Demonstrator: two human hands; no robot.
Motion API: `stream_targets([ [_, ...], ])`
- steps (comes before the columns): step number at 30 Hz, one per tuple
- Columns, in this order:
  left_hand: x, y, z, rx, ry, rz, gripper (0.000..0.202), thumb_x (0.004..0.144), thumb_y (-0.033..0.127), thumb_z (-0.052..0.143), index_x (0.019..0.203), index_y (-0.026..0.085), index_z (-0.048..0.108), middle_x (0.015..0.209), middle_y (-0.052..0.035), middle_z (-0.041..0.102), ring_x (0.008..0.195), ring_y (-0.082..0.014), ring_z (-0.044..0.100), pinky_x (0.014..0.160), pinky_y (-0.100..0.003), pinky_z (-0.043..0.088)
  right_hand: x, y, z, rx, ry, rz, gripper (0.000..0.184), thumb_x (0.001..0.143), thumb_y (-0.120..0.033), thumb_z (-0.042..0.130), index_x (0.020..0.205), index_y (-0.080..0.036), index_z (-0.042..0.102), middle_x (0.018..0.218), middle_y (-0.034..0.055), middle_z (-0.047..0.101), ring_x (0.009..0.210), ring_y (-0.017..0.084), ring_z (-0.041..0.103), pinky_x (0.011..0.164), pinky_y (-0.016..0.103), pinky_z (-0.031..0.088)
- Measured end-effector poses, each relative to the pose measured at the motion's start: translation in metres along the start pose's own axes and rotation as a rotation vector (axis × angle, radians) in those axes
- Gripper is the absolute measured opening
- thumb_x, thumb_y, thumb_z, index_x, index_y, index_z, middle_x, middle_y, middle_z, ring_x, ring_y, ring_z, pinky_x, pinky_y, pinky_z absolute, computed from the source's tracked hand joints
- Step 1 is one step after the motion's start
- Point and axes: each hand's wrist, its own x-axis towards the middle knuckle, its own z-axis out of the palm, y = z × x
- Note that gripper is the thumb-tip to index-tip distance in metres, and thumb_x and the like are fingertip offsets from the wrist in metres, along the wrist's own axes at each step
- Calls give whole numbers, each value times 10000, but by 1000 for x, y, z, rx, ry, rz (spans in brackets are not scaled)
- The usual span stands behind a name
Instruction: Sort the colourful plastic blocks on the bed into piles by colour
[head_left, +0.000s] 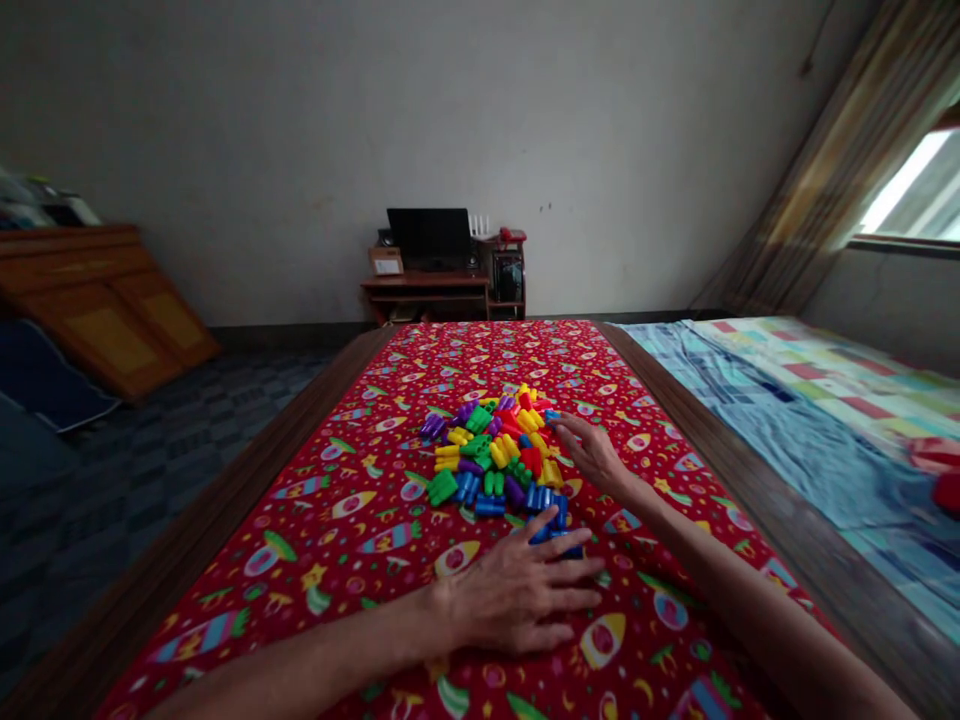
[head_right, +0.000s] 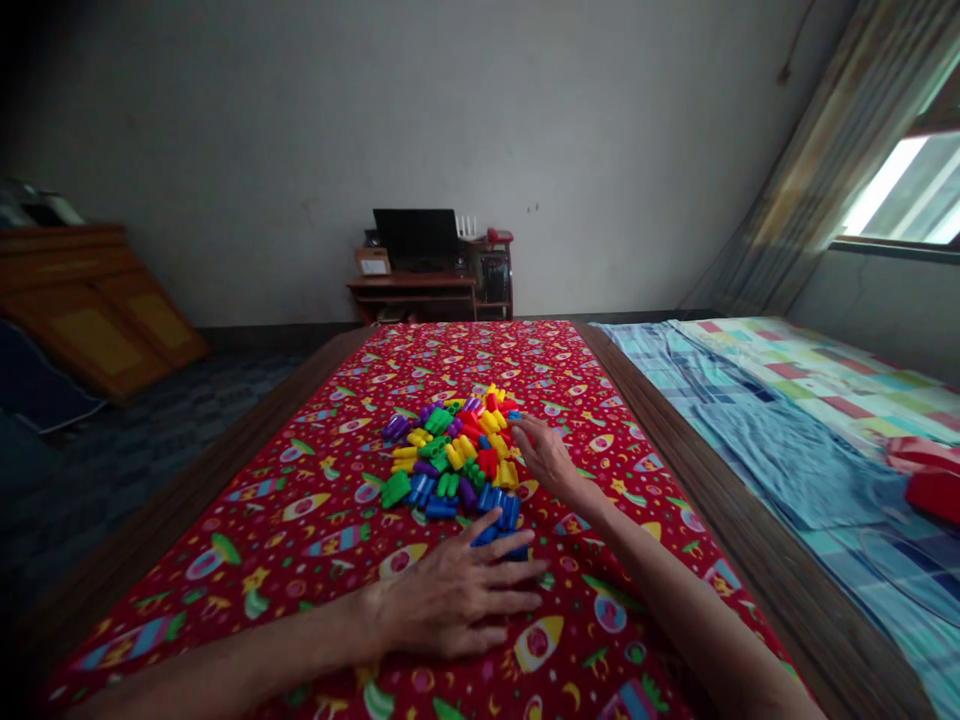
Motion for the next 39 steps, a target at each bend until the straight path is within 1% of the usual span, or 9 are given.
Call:
stream_targets([
  [7,0,-73,10,129,-13,-278,396,982,345,428,1371,310,493,1453,-2,511,1435,-244,302,1197,-535,107,23,35,4,111,29,238,373,877,-359,459,1019,-143,729,987,96,753,925,260,699,836,387,538],
  [12,-7,-86,6,133,69,-504,412,976,369,440,1383,325,490,1509,-2,440,1415,-268,332,1195,-573,99,44,43,9,75,54,334,314,817,-269,504,987,-159,745,988,89,758,909,254,703,833,393,542],
  [15,-11,-94,-3,86,184,-634,388,994,361,373,1314,266,570,1485,-40,470,1388,-259,378,1188,-547,187,53,43,7,5,83,305,291,787,-219,522,950,-169,759,943,77,765,890,244,702,839,379,533],
  [19,-33,-128,-16,-12,392,-773,455,995,392,291,1181,188,654,1398,-91,553,1321,-232,467,1143,-449,340,65,39,-1,-33,6,241,271,799,-221,533,929,-171,765,852,49,766,790,216,701,735,313,532],
  [23,-73,-168,-3,-61,595,-1006,517,963,411,238,1122,144,650,1252,-125,642,1215,-230,562,1097,-428,407,75,27,1,-173,-172,124,258,836,-224,542,963,-173,761,874,53,760,796,194,693,708,260,498],
  [27,-102,-184,19,-131,621,-1200,530,929,443,229,1136,151,621,1198,-134,668,1166,-241,602,1047,-430,454,79,13,17,-426,-380,10,287,837,-335,633,1076,-213,735,936,95,750,868,222,682,710,260,478],
  [30,-107,-184,25,-170,589,-1254,525,918,447,235,1143,158,612,1208,-132,669,1160,-250,608,1028,-433,466,80,9,24,-385,-433,-25,318,840,-307,634,1134,-220,719,943,97,748,846,218,682,705,262,468],
  [33,-107,-184,25,-157,546,-1212,508,893,453,267,1090,159,631,1181,-134,680,1143,-262,614,1036,-450,454,85,17,16,-234,-337,-18,304,862,-284,581,1119,-212,726,882,55,751,736,178,671,677,246,454],
  [39,-110,-188,27,-138,542,-1133,496,886,451,276,1021,158,652,1149,-134,685,1119,-259,619,1039,-445,455,92,77,-33,-346,272,245,384,883,-425,524,1064,-131,692,891,121,734,764,215,646,704,286,454],
])
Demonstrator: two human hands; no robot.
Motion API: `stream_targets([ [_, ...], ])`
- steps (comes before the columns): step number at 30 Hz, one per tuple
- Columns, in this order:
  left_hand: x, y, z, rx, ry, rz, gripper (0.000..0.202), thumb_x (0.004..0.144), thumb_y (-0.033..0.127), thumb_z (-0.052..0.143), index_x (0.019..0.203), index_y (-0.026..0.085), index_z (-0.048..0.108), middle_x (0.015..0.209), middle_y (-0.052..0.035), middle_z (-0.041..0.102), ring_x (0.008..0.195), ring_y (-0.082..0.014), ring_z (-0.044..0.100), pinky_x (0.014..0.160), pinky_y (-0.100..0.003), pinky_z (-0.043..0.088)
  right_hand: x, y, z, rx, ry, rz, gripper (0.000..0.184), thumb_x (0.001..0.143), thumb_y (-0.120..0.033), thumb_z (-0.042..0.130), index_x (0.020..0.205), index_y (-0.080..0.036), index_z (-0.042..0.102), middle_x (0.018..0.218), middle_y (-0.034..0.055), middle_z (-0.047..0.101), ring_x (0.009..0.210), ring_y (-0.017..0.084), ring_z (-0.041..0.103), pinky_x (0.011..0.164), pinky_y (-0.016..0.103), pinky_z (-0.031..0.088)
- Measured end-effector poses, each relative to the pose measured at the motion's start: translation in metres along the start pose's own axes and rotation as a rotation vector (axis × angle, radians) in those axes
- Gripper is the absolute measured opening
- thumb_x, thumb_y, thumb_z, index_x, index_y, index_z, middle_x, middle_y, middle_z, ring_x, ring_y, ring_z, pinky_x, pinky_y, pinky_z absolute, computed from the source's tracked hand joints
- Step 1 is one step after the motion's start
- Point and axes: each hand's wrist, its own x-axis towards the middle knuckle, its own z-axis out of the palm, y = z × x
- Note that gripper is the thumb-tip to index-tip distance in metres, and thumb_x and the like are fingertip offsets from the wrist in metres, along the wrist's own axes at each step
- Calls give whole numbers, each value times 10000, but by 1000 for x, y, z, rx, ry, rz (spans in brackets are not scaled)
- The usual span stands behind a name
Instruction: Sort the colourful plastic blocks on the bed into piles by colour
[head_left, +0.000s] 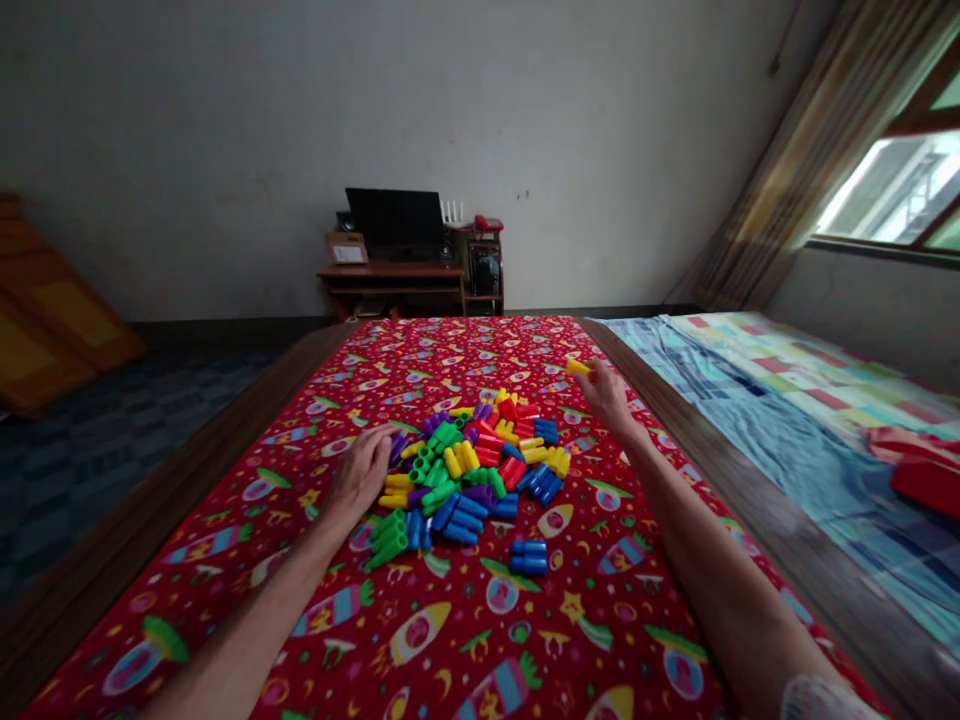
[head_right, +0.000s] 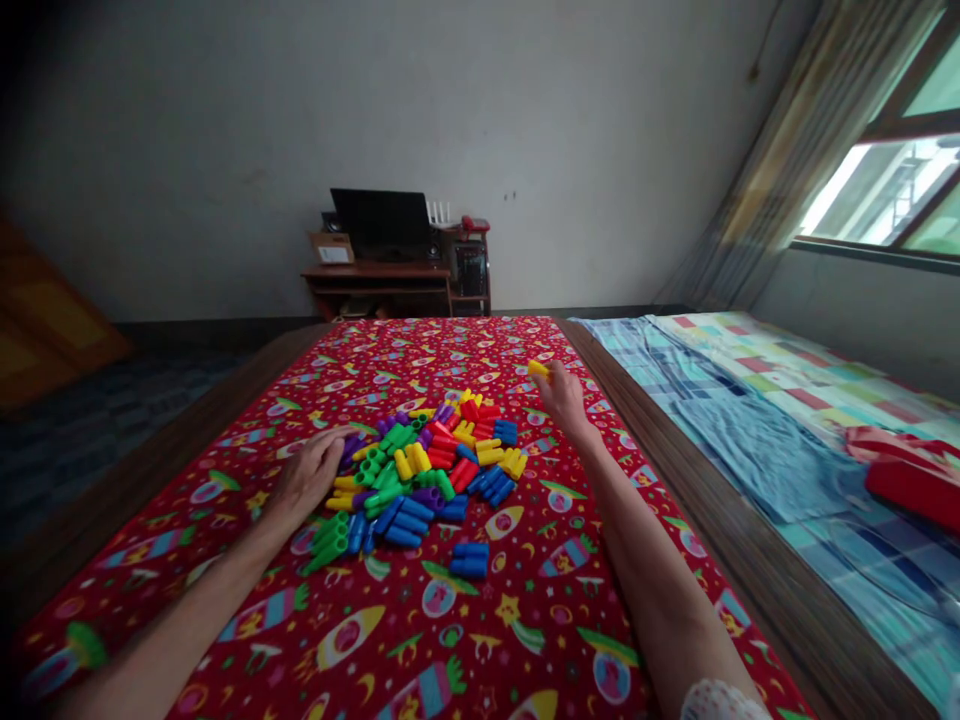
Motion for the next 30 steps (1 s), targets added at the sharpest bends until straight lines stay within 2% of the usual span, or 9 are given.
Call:
stream_targets([
  [3,0,-2,-1,4,-2,14,483,889,442,288,1022,161,657,1147,-130,684,1110,-263,623,1034,-449,460,11,36,-5,-103,64,187,406,891,-458,495,917,-109,700,844,149,720,780,232,642,708,299,453],
  [9,-1,-5,-4,19,-8,40,455,898,444,313,1016,192,673,1150,-96,689,1111,-248,622,1026,-427,471,19,71,2,-207,-86,315,422,885,-470,495,742,-136,711,822,162,719,876,261,654,732,307,457],
  [13,-1,-6,-4,28,-8,49,450,899,440,317,1006,202,683,1147,-82,690,1114,-239,619,1033,-414,467,19,79,2,-223,13,375,396,877,-436,494,919,-120,728,996,206,710,986,296,642,831,380,468],
  [15,-1,-6,-3,23,1,46,452,897,445,316,994,203,686,1139,-84,692,1107,-239,622,1034,-416,466,19,73,-2,-181,124,345,412,876,-400,480,1065,-106,698,1066,207,701,1022,301,632,867,405,463],
  [17,0,-6,-2,17,4,45,454,893,448,312,986,204,684,1134,-87,693,1103,-240,623,1036,-422,464,19,56,-8,-108,140,254,412,886,-380,454,1084,-111,695,1049,182,715,998,286,643,859,386,467],
  [19,0,-5,-2,14,-4,41,459,891,447,308,994,197,679,1144,-96,688,1109,-243,620,1041,-430,459,15,29,-13,-1,10,108,381,894,-372,448,998,-135,728,957,135,740,895,250,667,794,337,480],
  [22,-1,-3,-2,11,-13,35,470,888,441,300,1009,180,671,1156,-112,681,1115,-251,618,1041,-444,459,1,-22,-12,169,-419,-217,306,886,-343,500,925,-175,753,867,58,751,750,183,669,683,268,477],
  [25,-1,-2,-3,9,-20,32,468,889,431,298,1013,172,668,1163,-119,677,1123,-253,614,1039,-451,459,-22,-63,-8,136,-792,-462,215,844,-260,583,966,-212,754,904,38,753,764,169,669,671,247,477],
  [30,-1,-3,-2,10,-17,34,453,887,424,306,1005,178,668,1156,-112,682,1119,-250,616,1043,-452,456,-45,-82,-12,-77,-887,-542,331,794,-165,637,1107,-244,710,1071,73,718,977,229,653,829,318,503],
])
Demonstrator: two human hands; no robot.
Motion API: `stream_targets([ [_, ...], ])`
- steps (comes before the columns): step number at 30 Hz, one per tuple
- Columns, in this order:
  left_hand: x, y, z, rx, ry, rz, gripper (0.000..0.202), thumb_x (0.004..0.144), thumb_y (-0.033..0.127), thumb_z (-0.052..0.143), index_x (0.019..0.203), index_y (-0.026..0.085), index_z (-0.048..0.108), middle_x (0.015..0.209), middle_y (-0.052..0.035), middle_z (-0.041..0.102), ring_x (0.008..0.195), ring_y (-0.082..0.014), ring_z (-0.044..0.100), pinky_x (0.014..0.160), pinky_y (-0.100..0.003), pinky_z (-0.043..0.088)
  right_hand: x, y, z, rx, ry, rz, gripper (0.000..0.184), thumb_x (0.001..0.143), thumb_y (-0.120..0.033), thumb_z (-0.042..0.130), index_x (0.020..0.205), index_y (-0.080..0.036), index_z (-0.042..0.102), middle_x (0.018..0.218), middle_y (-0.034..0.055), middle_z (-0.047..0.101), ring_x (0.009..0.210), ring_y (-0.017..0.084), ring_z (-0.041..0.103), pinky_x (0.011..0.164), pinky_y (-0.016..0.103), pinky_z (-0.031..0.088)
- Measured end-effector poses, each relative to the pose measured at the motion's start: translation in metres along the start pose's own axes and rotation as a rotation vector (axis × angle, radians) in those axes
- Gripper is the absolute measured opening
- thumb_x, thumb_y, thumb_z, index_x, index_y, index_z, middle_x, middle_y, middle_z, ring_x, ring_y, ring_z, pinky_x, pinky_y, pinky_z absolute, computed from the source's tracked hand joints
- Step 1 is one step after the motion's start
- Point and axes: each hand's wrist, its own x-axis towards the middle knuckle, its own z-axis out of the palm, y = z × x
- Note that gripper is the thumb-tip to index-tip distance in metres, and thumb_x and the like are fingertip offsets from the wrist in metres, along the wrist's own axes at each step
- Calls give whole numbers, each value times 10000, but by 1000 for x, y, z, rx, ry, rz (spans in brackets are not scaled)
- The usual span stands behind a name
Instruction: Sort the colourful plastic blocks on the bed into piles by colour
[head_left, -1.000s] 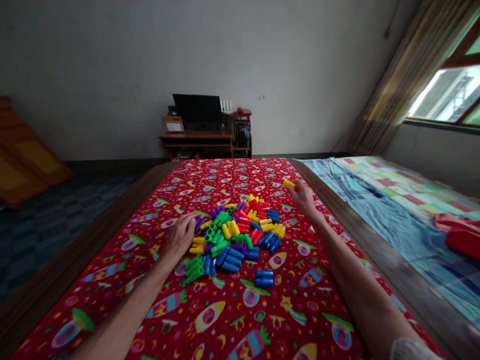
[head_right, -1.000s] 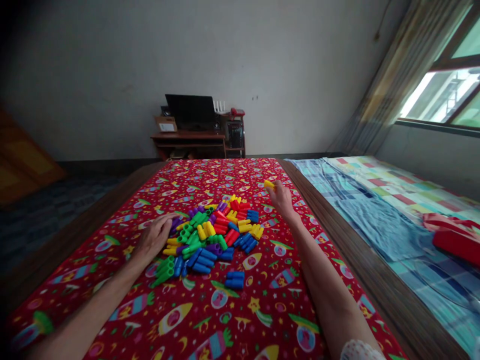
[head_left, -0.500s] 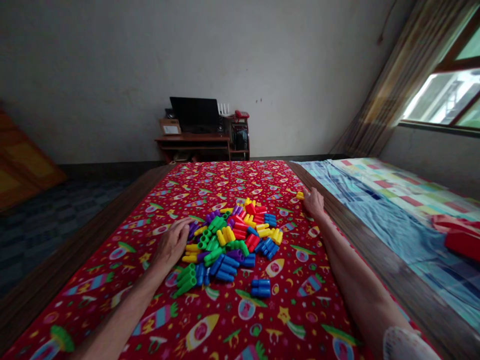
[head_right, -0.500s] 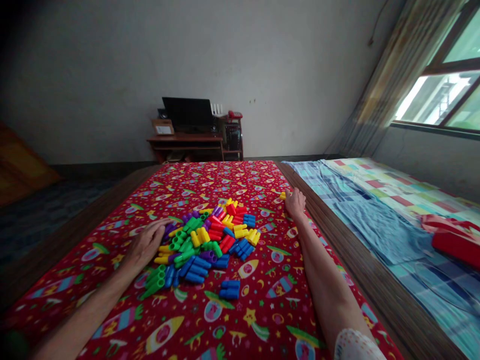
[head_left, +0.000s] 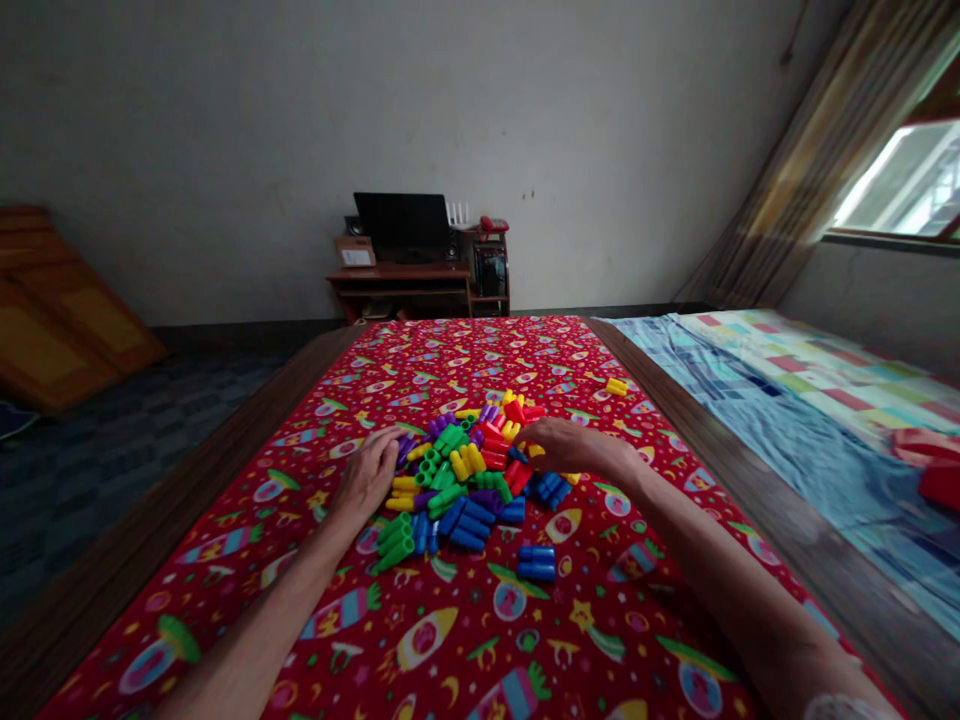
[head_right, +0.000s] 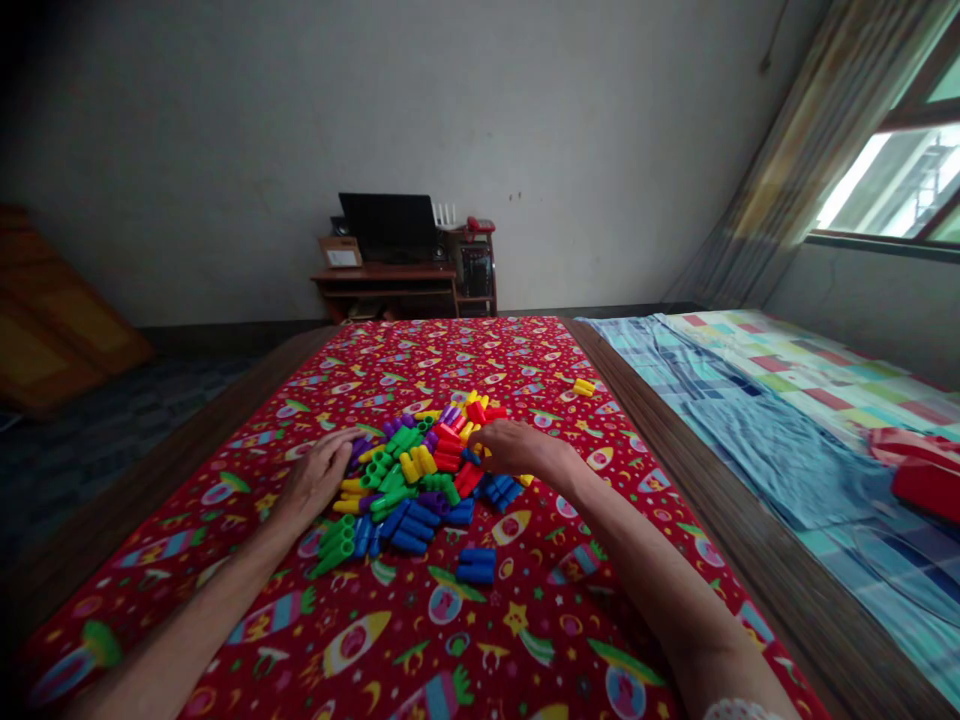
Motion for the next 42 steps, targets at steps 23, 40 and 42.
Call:
stream_targets([
  [23,0,-7,2,9,-2,17,440,873,409,334,1049,170,659,1178,-112,673,1125,-251,610,1036,-436,459,0,78,-21,294,417,267,293,715,-94,531,887,-148,762,811,27,743,757,163,661,693,249,486],
  [40,0,-3,-2,16,-30,20,449,876,409,332,1059,164,661,1189,-117,666,1130,-265,605,1037,-448,455,-3,71,-24,-35,310,353,257,801,-186,467,757,-114,710,607,1,570,565,103,455,559,231,272],
  [42,1,-3,-2,19,-25,21,451,875,414,328,1056,167,659,1182,-117,670,1127,-262,608,1036,-443,457,-13,93,-27,-5,430,475,277,796,-220,462,737,-117,712,583,-4,550,569,110,466,562,232,276],
])
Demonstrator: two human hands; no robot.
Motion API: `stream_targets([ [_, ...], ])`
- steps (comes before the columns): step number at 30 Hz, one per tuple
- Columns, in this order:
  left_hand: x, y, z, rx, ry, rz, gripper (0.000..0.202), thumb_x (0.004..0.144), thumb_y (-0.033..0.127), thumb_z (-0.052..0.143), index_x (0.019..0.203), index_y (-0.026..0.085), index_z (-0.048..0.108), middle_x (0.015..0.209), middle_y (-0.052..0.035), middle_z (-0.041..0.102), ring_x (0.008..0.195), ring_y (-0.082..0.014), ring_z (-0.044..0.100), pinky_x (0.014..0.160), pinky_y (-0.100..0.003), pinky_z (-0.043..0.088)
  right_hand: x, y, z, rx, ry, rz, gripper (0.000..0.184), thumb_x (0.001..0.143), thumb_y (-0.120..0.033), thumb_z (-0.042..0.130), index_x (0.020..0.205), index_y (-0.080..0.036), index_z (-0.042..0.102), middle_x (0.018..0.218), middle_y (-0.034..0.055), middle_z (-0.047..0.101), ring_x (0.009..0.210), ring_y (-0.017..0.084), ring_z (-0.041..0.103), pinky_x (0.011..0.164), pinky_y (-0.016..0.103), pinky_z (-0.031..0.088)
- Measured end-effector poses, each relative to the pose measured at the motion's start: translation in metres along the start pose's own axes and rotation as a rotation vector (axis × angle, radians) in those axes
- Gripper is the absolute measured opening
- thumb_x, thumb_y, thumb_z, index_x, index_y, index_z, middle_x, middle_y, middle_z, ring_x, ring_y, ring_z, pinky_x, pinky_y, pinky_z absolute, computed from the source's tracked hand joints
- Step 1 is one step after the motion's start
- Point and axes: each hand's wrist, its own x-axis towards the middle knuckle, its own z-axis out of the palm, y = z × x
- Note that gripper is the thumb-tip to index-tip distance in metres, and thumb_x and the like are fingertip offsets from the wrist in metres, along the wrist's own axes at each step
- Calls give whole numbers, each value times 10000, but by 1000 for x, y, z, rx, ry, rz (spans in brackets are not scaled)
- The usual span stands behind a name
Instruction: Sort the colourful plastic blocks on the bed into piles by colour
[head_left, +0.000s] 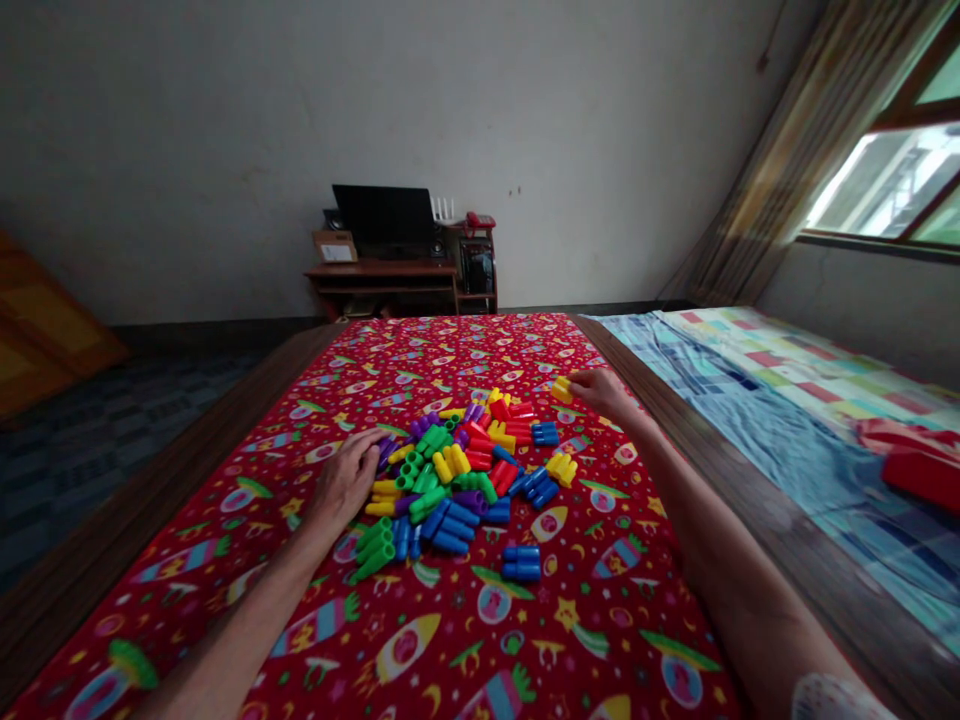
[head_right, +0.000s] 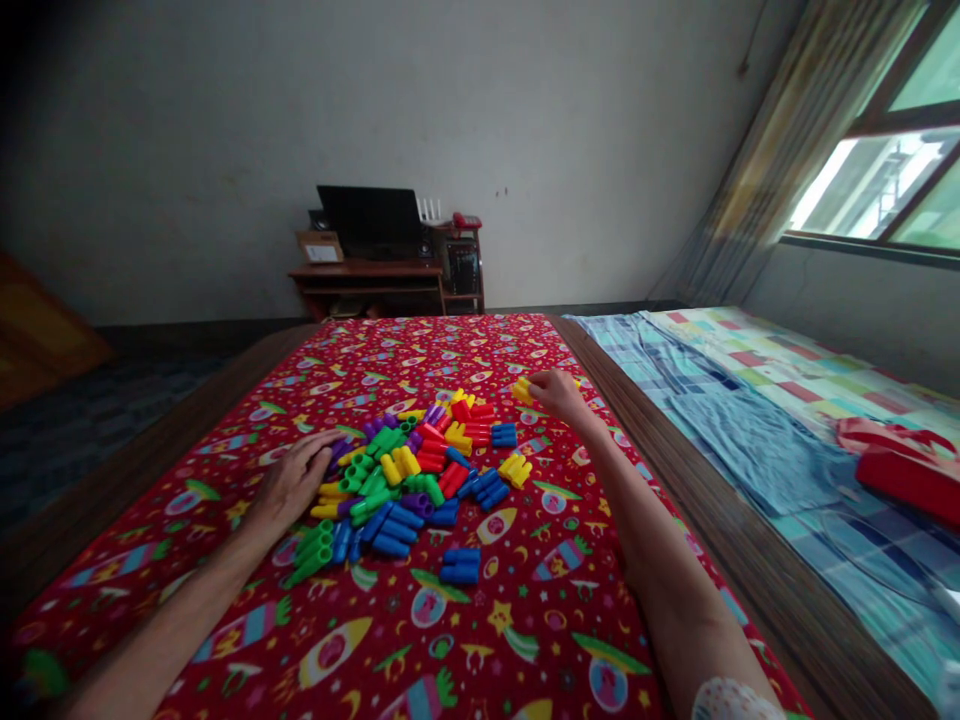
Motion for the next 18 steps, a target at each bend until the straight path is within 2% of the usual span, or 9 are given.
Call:
stream_targets([
  [4,1,2,-1,8,-9,-19,481,879,427,312,1071,148,654,1186,-133,668,1138,-268,603,1039,-446,452,-8,44,3,-26,159,216,296,785,-236,459,715,-121,723,603,23,595,630,141,527,588,231,316],
  [6,0,3,-2,10,-16,-21,479,880,427,314,1074,148,652,1191,-131,667,1140,-268,602,1040,-445,451,-14,53,6,-58,225,343,299,794,-254,473,803,-140,749,702,54,663,711,172,574,621,237,355],
  [9,0,3,-2,11,-14,-16,453,880,418,329,1066,165,654,1191,-114,668,1137,-259,603,1042,-433,449,-17,47,3,-122,331,475,332,826,-262,476,993,-185,752,930,106,718,865,214,615,713,267,412],
  [11,-1,2,-2,6,-3,-13,436,881,413,336,1065,179,655,1184,-100,672,1134,-252,605,1044,-425,447,-15,30,-7,-138,344,414,342,853,-236,450,1013,-189,750,968,114,722,886,215,625,746,277,422],
  [13,-1,1,-1,-1,8,-12,427,881,410,341,1064,186,655,1170,-93,677,1128,-250,607,1044,-423,447,-14,8,-21,-125,193,235,315,852,-203,458,920,-170,764,879,95,729,808,197,634,711,267,418],
  [16,-1,-1,1,-12,16,-14,430,877,417,345,1055,181,657,1168,-103,676,1122,-254,609,1039,-424,450,-20,-31,-33,-107,-303,-51,205,800,-175,558,758,-159,758,717,53,710,665,158,619,616,240,402],
  [18,-1,-2,3,-21,25,-10,421,872,415,350,1043,187,659,1168,-98,677,1116,-251,610,1034,-421,455,-32,-57,-32,-175,-512,-150,112,761,-209,654,779,-172,758,762,59,724,696,172,636,597,238,409],
])
